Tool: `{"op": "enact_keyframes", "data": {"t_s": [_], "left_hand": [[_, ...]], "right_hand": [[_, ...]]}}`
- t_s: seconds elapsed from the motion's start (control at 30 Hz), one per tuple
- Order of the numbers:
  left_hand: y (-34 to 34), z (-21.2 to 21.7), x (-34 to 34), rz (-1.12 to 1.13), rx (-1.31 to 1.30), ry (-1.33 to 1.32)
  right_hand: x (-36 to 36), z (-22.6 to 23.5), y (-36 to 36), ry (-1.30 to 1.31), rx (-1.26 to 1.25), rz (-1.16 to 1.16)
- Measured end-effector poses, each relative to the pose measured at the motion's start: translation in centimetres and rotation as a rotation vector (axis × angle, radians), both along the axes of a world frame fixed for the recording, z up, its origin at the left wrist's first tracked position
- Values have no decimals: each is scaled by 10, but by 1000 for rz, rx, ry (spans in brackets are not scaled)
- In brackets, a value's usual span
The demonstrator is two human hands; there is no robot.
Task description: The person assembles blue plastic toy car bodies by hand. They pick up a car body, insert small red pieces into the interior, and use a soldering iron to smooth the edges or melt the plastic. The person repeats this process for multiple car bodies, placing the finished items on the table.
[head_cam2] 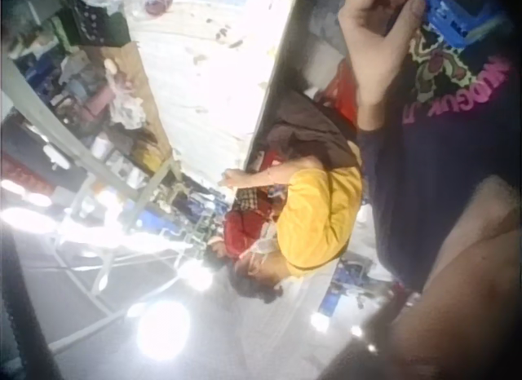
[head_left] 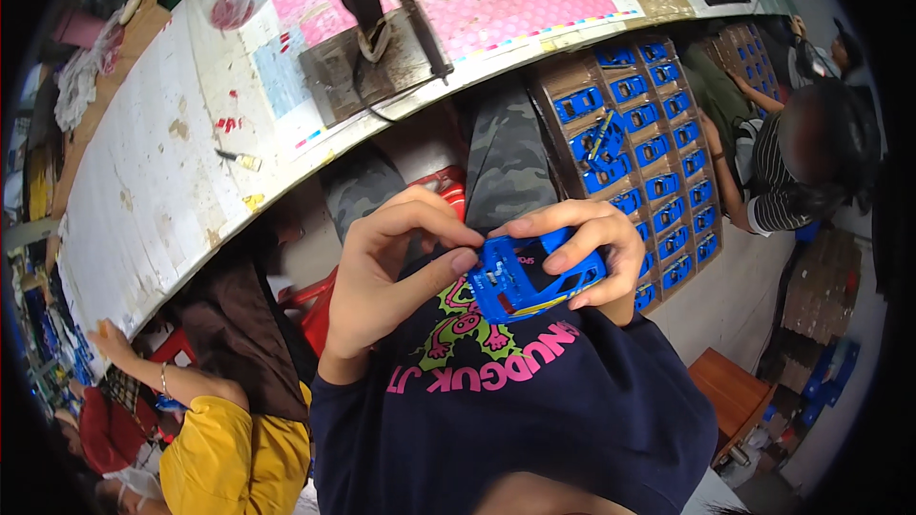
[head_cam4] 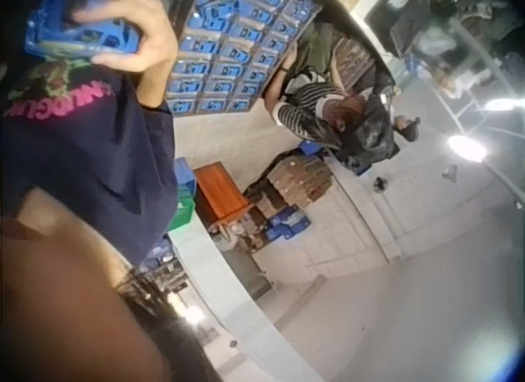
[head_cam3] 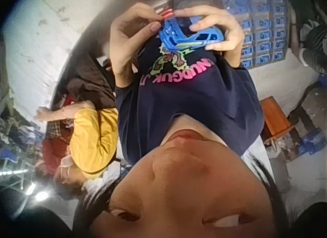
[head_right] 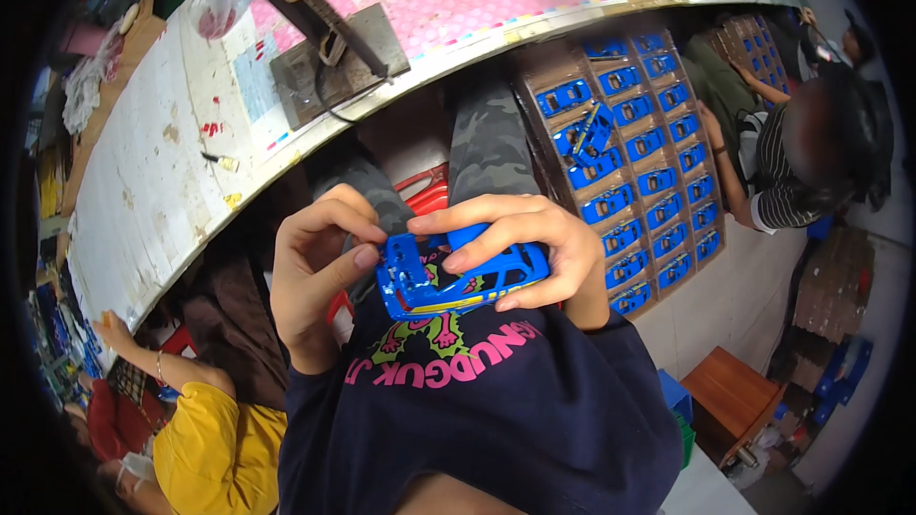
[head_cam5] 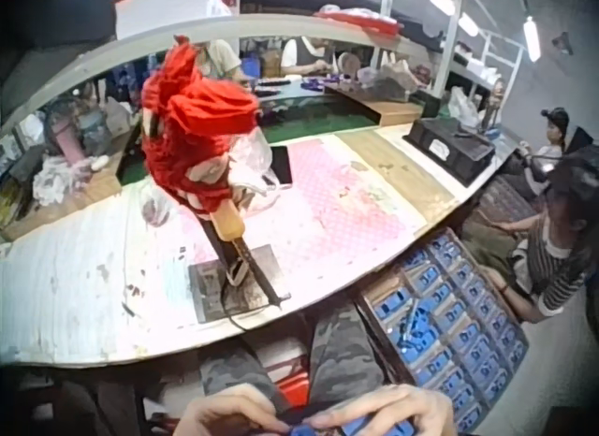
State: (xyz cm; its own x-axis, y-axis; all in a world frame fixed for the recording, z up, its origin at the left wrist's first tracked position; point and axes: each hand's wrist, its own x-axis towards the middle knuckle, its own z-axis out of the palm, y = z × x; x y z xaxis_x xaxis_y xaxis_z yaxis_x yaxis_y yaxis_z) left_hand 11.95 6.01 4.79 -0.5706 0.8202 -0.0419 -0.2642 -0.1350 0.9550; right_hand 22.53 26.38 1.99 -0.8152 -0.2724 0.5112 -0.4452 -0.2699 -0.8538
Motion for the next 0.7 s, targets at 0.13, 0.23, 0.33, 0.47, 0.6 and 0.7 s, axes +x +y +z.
{"op": "enact_keyframes", "data": {"t_s": [0.13,0.23,0.33,0.47,0.6,0.7], "left_hand": [[1,1,0,-9,-2,-82],[2,1,-1,-22,22,-125],[3,2,-1,-43,34,-150],[5,1,-2,-98,57,-198],[5,-2,-4,-156,81,-283],[6,-4,-5,-207,127,-340]], "right_hand": [[0,3,2,10,56,-15],[-1,4,1,22,73,-24],[-1,6,2,22,84,-18],[2,5,3,14,76,-4],[3,5,2,14,41,5],[1,4,4,42,52,24]]}}
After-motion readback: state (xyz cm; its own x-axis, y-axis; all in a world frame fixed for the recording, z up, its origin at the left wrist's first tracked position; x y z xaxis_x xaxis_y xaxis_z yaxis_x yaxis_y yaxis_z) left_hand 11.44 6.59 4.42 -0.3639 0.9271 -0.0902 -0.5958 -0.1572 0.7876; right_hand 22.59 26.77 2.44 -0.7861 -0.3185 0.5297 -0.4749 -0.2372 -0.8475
